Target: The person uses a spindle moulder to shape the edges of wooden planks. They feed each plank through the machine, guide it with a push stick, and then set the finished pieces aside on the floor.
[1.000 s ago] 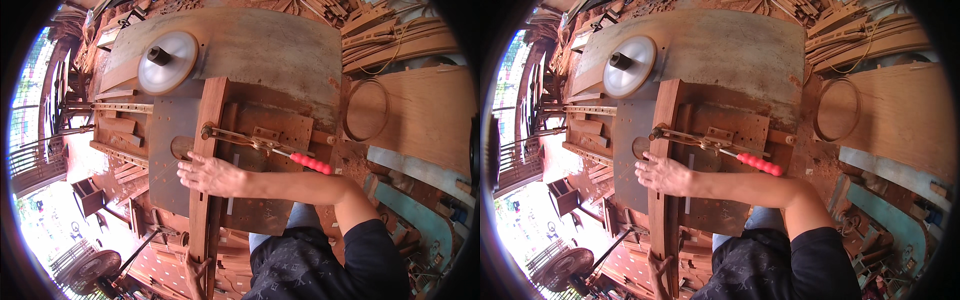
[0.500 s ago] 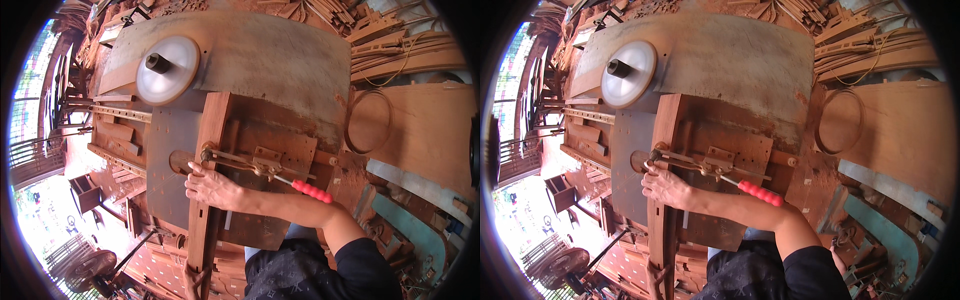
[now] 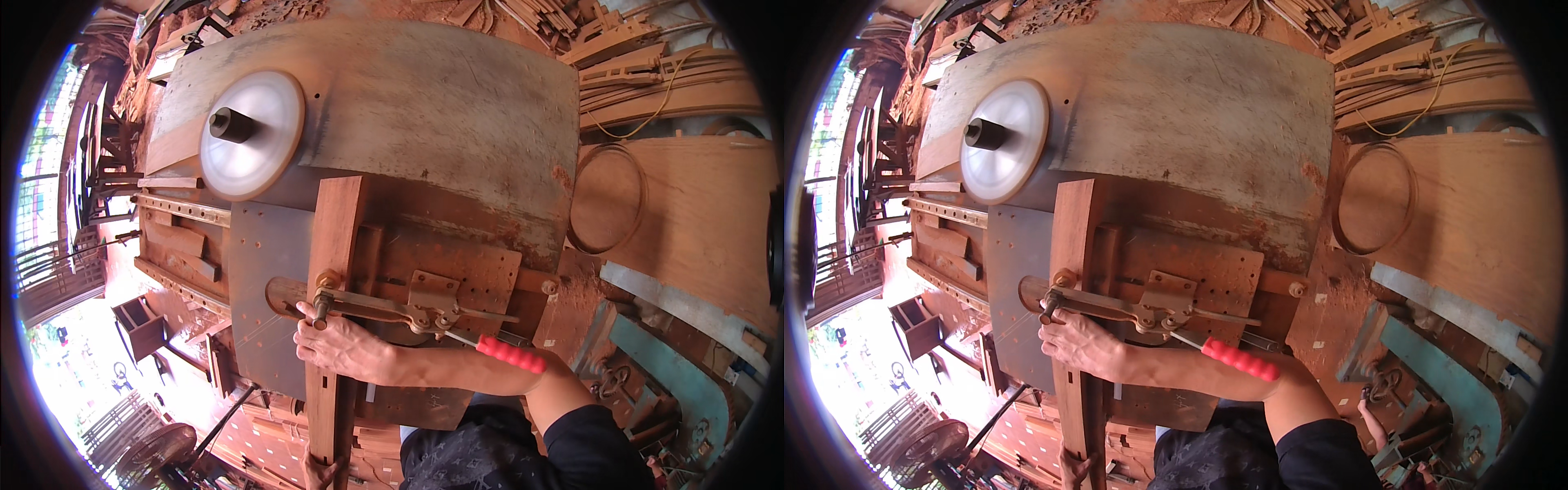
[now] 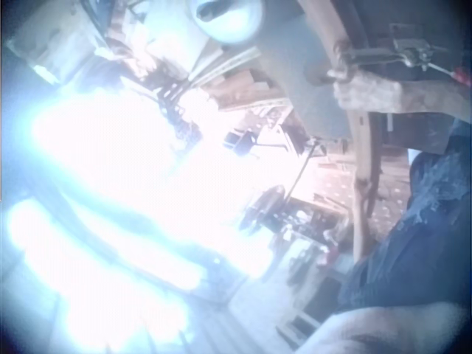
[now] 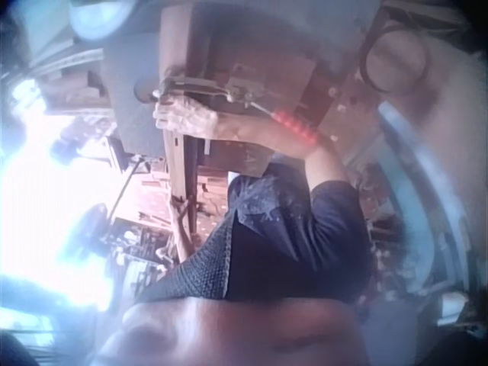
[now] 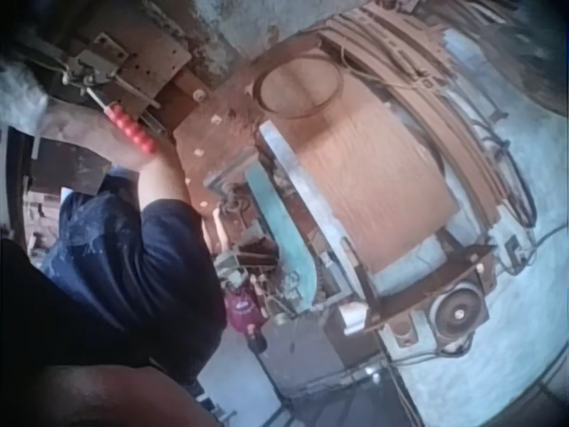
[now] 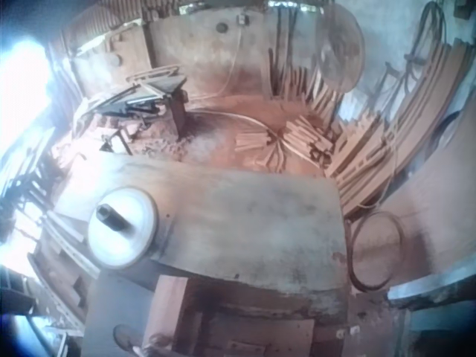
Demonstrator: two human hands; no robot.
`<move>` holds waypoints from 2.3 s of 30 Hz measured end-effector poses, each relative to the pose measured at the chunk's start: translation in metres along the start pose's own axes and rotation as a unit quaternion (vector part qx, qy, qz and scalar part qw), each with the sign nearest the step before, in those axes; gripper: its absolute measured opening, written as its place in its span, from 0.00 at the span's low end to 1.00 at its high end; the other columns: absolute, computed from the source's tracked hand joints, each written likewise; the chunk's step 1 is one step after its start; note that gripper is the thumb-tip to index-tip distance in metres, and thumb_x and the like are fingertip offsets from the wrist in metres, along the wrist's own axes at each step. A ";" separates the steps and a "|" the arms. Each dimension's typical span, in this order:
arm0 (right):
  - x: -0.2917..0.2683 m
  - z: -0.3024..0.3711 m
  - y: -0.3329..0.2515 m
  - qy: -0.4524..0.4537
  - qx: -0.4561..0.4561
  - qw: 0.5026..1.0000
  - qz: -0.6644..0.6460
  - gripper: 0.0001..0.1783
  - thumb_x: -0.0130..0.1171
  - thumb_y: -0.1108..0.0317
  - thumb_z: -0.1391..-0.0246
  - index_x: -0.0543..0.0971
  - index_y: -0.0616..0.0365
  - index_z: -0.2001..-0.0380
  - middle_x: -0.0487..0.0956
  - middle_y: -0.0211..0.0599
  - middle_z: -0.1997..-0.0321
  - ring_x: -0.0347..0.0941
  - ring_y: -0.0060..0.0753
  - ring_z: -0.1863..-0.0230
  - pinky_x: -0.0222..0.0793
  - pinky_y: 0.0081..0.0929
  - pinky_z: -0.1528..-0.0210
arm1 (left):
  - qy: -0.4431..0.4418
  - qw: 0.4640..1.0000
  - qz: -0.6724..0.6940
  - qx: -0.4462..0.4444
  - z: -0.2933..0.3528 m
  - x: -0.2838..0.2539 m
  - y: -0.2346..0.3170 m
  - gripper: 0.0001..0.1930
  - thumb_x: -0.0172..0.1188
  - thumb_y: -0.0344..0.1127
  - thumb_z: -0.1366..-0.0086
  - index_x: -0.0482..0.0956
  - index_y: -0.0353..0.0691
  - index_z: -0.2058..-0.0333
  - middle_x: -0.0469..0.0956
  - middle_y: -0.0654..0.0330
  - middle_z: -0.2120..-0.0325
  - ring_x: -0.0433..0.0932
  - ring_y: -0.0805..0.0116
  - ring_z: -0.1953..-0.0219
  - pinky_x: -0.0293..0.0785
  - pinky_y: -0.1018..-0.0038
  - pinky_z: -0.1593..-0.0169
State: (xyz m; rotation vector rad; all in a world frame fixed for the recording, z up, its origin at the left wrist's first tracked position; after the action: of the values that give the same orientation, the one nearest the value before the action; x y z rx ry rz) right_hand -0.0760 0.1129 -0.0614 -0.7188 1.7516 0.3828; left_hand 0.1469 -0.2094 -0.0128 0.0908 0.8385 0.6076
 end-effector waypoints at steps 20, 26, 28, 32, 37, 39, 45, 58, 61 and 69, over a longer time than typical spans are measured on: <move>-0.003 -0.002 0.001 0.019 0.044 0.996 -0.075 0.12 0.61 0.66 0.42 0.76 0.47 0.55 0.72 0.28 0.53 0.67 0.36 0.33 0.42 0.58 0.14 | -0.018 1.000 -0.008 0.009 -0.004 -0.003 -0.014 0.44 0.84 0.43 0.59 0.76 0.31 0.43 0.85 0.44 0.56 0.84 0.51 0.54 0.81 0.57 0.50; 0.004 -0.005 0.010 0.018 -0.058 0.988 0.139 0.09 0.58 0.67 0.39 0.77 0.45 0.56 0.76 0.28 0.53 0.72 0.34 0.38 0.49 0.53 0.17 | -0.051 0.995 0.080 0.008 -0.005 -0.001 -0.025 0.42 0.87 0.42 0.55 0.77 0.34 0.42 0.86 0.52 0.58 0.84 0.66 0.58 0.83 0.66 0.56; -0.015 -0.013 0.015 -0.035 -0.060 0.997 -0.013 0.11 0.60 0.67 0.39 0.80 0.44 0.53 0.78 0.28 0.53 0.74 0.35 0.38 0.47 0.54 0.17 | -0.021 0.995 0.008 0.093 -0.010 -0.004 -0.021 0.46 0.87 0.48 0.59 0.77 0.34 0.43 0.82 0.46 0.52 0.83 0.52 0.50 0.81 0.57 0.46; -0.038 -0.022 0.033 -0.149 -0.063 0.984 -0.072 0.38 0.81 0.53 0.59 0.79 0.44 0.42 0.77 0.30 0.45 0.70 0.37 0.33 0.41 0.56 0.15 | 0.163 0.969 -0.069 0.174 -0.027 -0.024 0.160 0.62 0.86 0.57 0.58 0.63 0.36 0.29 0.68 0.39 0.34 0.66 0.37 0.31 0.64 0.48 0.28; -0.047 -0.030 0.023 -0.161 -0.079 0.977 -0.112 0.51 0.88 0.55 0.73 0.74 0.46 0.40 0.75 0.31 0.42 0.68 0.39 0.31 0.43 0.56 0.16 | 0.206 0.959 -0.119 0.153 -0.070 0.011 0.259 0.64 0.87 0.51 0.62 0.60 0.29 0.31 0.70 0.42 0.39 0.71 0.44 0.35 0.70 0.53 0.34; -0.045 -0.030 0.020 -0.166 -0.072 0.977 -0.117 0.51 0.88 0.57 0.74 0.74 0.46 0.41 0.75 0.31 0.42 0.67 0.40 0.31 0.44 0.57 0.16 | 0.244 0.948 -0.132 0.158 -0.079 0.020 0.263 0.57 0.86 0.52 0.61 0.64 0.31 0.37 0.71 0.46 0.46 0.73 0.47 0.40 0.71 0.54 0.41; -0.074 -0.019 0.030 -0.111 -0.070 0.988 -0.080 0.51 0.86 0.56 0.66 0.72 0.52 0.37 0.73 0.37 0.37 0.65 0.43 0.28 0.47 0.52 0.17 | 0.277 0.929 -0.159 0.185 -0.089 0.028 0.268 0.47 0.82 0.53 0.59 0.67 0.34 0.46 0.70 0.49 0.51 0.72 0.49 0.46 0.69 0.53 0.46; -0.159 0.187 0.134 -0.243 0.395 0.838 -0.289 0.16 0.59 0.62 0.42 0.83 0.65 0.62 0.84 0.67 0.61 0.82 0.72 0.53 0.77 0.59 0.48 | 0.249 0.936 -0.195 0.152 -0.076 0.025 0.274 0.46 0.82 0.53 0.53 0.66 0.34 0.45 0.69 0.49 0.49 0.71 0.49 0.43 0.70 0.53 0.44; -0.149 0.183 0.136 -0.225 0.411 0.827 -0.310 0.17 0.59 0.60 0.44 0.85 0.65 0.66 0.84 0.67 0.60 0.82 0.70 0.52 0.78 0.55 0.46 | 0.248 0.936 -0.199 0.148 -0.081 0.022 0.272 0.45 0.82 0.53 0.53 0.66 0.34 0.45 0.70 0.49 0.50 0.72 0.49 0.43 0.70 0.53 0.42; -0.115 0.186 0.137 -0.125 0.458 0.833 -0.285 0.16 0.61 0.62 0.48 0.86 0.67 0.75 0.83 0.71 0.68 0.85 0.70 0.58 0.82 0.52 0.50 | 0.257 0.935 -0.193 0.154 -0.083 0.019 0.271 0.48 0.84 0.53 0.55 0.67 0.34 0.43 0.72 0.48 0.47 0.73 0.47 0.40 0.71 0.53 0.40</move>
State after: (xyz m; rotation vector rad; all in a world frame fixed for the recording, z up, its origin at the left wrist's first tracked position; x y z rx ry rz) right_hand -0.0057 0.3581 -0.0227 -0.4066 1.1723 -0.7195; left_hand -0.0302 0.0120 0.0017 0.0480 1.4165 0.1166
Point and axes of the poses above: each hand's wrist, its own z-axis away from the middle knuckle, its own x-axis out of the palm, y = z × x, the point moved 5 cm from there along -z, towards the middle knuckle
